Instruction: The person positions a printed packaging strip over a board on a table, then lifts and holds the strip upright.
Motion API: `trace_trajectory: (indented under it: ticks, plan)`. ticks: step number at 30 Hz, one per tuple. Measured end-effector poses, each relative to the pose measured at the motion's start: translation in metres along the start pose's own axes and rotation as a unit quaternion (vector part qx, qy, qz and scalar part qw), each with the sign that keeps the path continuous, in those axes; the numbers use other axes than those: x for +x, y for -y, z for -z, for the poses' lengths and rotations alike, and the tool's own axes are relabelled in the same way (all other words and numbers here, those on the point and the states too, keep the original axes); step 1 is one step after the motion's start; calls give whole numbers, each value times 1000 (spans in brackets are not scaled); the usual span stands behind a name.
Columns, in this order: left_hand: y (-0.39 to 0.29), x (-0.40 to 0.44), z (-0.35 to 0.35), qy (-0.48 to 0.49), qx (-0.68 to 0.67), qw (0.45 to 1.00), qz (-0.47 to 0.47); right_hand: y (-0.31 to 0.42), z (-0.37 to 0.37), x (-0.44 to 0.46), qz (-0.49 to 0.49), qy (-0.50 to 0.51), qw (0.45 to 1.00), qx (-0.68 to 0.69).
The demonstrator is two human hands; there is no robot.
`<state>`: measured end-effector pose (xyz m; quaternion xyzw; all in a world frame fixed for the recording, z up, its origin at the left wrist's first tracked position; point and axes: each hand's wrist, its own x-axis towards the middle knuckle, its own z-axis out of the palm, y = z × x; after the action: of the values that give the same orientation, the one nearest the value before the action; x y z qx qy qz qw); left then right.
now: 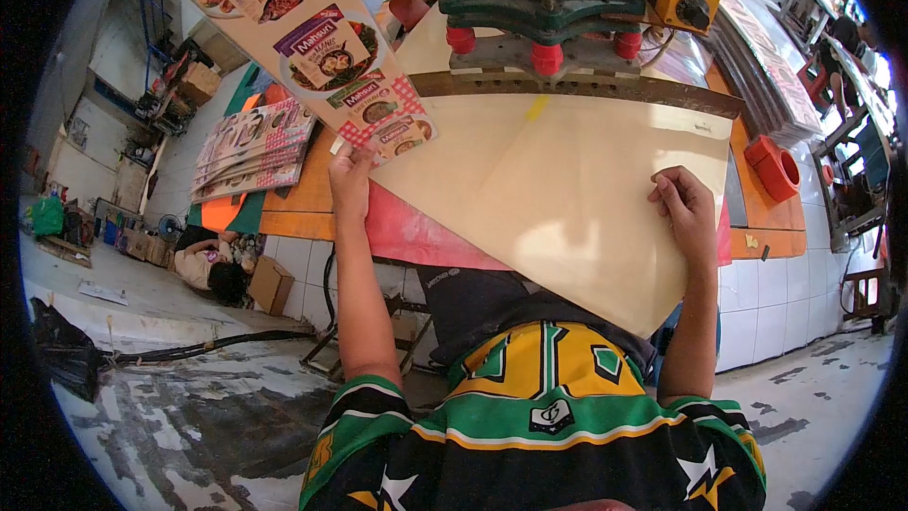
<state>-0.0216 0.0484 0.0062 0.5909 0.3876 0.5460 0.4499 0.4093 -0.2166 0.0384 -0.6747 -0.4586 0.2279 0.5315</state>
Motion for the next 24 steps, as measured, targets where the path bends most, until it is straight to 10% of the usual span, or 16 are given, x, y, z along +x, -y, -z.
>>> trace_trajectory:
  ticks: [24]
  plan:
    - [0, 0, 1, 10, -36, 999, 8, 1, -1, -1, -3, 4, 1000, 4]
